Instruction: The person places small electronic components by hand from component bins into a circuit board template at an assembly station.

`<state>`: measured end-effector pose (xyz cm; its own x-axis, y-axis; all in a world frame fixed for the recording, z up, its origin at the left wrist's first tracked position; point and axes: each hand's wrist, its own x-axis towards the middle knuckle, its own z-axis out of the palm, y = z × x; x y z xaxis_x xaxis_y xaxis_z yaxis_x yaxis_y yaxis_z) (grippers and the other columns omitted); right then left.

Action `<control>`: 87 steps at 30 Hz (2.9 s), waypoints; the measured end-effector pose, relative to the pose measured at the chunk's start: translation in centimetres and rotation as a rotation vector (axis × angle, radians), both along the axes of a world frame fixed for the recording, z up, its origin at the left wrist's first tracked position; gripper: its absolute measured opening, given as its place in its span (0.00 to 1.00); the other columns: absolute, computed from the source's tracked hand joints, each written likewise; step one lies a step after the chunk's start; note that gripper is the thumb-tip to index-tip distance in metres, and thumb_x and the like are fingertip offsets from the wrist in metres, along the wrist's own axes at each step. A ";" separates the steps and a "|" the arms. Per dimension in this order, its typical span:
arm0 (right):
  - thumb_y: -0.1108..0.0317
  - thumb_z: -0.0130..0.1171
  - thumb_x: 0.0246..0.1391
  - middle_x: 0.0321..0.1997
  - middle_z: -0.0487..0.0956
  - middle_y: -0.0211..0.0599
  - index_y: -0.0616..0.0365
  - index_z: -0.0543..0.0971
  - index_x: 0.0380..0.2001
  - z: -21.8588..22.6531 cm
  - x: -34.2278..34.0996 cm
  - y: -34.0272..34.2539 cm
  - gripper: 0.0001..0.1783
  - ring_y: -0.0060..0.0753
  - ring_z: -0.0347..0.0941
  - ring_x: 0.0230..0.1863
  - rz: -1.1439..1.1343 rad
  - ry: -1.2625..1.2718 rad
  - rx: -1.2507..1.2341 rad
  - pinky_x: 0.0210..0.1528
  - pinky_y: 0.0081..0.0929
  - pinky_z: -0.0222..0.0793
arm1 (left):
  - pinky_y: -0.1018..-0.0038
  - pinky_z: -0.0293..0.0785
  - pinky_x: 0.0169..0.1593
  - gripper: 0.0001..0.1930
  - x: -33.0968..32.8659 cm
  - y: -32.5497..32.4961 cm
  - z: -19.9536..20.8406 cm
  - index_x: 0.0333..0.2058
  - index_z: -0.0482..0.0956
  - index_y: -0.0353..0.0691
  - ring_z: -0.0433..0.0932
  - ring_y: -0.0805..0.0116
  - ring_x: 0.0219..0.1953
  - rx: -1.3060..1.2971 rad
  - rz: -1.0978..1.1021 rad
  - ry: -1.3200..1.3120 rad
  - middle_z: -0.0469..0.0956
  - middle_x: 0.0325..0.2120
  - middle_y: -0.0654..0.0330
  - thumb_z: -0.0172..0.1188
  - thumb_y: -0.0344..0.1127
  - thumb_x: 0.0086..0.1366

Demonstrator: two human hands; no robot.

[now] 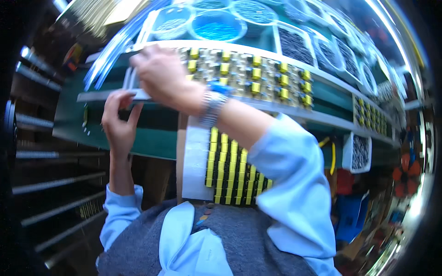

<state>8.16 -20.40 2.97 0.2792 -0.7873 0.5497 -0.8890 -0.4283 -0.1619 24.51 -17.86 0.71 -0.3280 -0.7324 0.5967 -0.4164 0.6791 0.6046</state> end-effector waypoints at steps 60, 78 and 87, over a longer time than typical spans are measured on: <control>0.62 0.61 0.38 0.58 0.62 0.56 0.57 0.66 0.49 -3.0 -28.8 20.7 0.31 0.57 0.50 0.64 -1.114 0.195 0.306 0.62 0.70 0.36 | 0.70 0.71 0.47 0.14 4.7 6.2 -6.4 0.41 0.75 0.33 0.75 0.57 0.38 0.389 0.127 -0.209 0.77 0.36 0.50 0.61 0.33 0.57; 0.70 0.49 0.53 0.58 0.66 0.48 0.52 0.72 0.46 -2.9 -55.5 36.7 0.15 0.49 0.49 0.67 -1.932 0.373 0.192 0.63 0.67 0.35 | 0.70 0.72 0.45 0.11 2.1 12.2 -7.1 0.38 0.76 0.31 0.76 0.61 0.38 0.550 0.370 -0.447 0.77 0.35 0.50 0.59 0.32 0.58; 0.70 0.51 0.53 0.56 0.67 0.47 0.51 0.73 0.46 -2.4 -60.0 40.0 0.15 0.48 0.50 0.66 -2.025 0.389 0.269 0.63 0.66 0.35 | 0.64 0.65 0.51 0.25 4.1 13.3 -9.8 0.50 0.67 0.30 0.71 0.48 0.47 0.713 0.348 -0.387 0.71 0.46 0.41 0.39 0.47 0.67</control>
